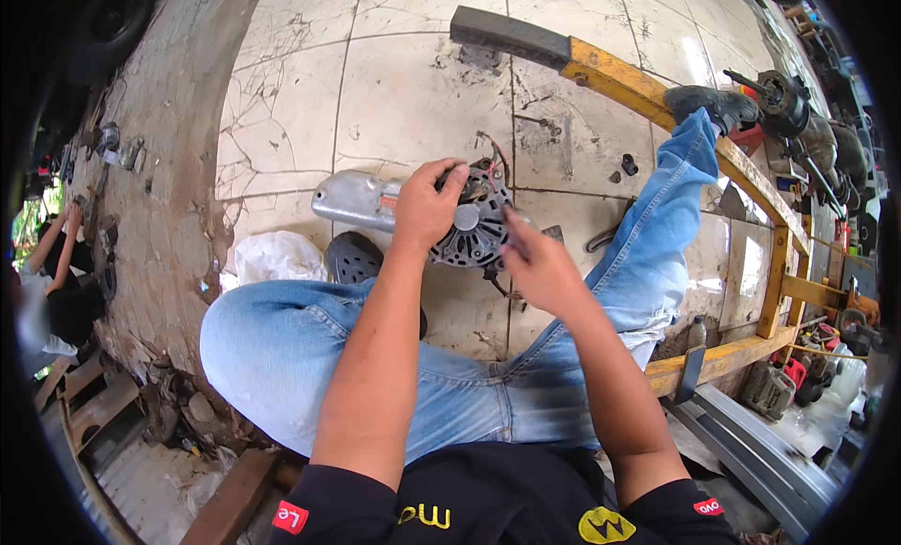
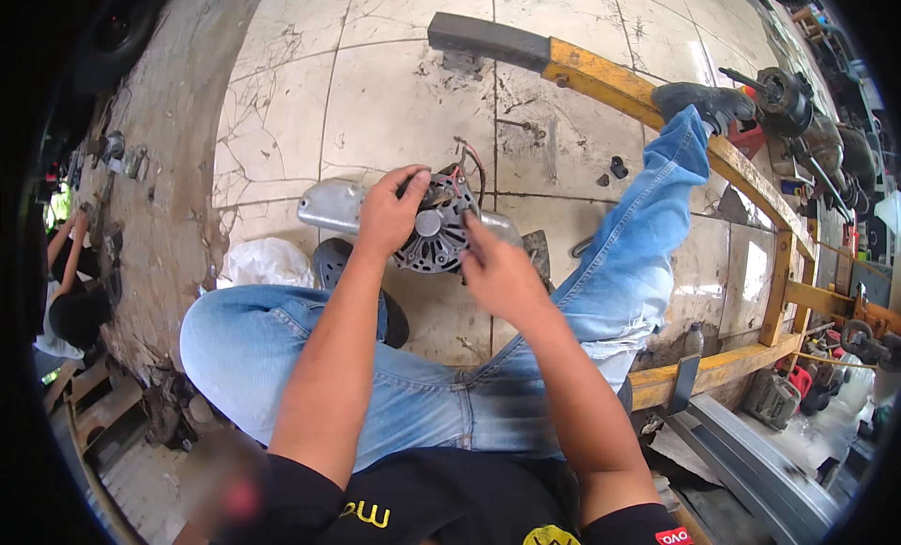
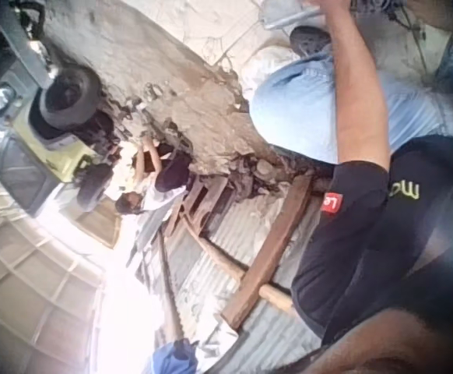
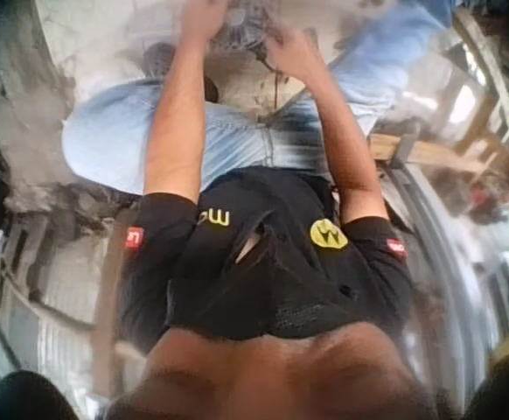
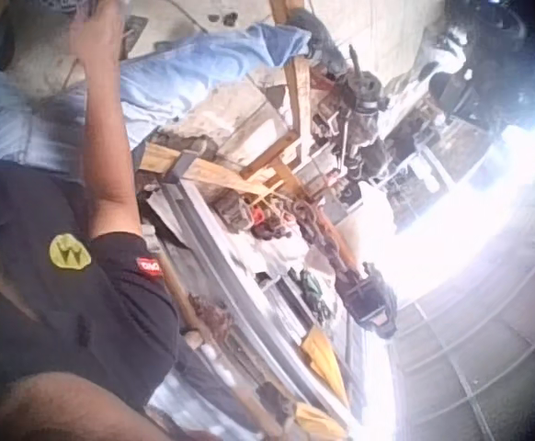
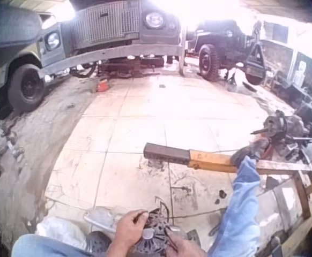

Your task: The person sits on the floor and uses a wrench to loosen and tighten bolts on an alternator. They manipulate the internal components and wires with their hands, occasionally adjusting the tool and repositioning the alternator.

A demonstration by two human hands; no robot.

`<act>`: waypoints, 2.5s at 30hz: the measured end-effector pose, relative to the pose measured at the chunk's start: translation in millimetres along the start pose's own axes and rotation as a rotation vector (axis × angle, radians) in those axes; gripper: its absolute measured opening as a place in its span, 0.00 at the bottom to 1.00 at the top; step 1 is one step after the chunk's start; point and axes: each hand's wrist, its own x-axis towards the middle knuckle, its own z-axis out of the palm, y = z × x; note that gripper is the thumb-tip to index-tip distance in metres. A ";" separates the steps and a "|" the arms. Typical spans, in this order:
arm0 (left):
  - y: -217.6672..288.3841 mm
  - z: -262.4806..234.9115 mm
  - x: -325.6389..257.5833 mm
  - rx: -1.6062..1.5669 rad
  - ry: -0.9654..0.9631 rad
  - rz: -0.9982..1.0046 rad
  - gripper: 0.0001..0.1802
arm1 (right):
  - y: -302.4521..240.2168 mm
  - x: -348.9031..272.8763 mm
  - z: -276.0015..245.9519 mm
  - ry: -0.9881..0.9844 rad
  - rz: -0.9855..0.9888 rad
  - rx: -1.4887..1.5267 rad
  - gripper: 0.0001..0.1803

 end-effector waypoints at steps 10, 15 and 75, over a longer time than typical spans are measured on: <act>-3.0 2.7 10.4 -0.041 -0.014 0.016 0.21 | -10.7 20.4 8.1 -0.063 -0.004 -0.002 0.27; -2.1 2.4 9.0 -0.056 -0.020 -0.020 0.21 | -7.0 20.0 8.9 -0.121 0.031 0.157 0.27; 0.6 -15.0 35.4 -0.088 -0.268 -0.204 0.22 | 53.3 33.3 -48.2 0.109 0.238 0.705 0.21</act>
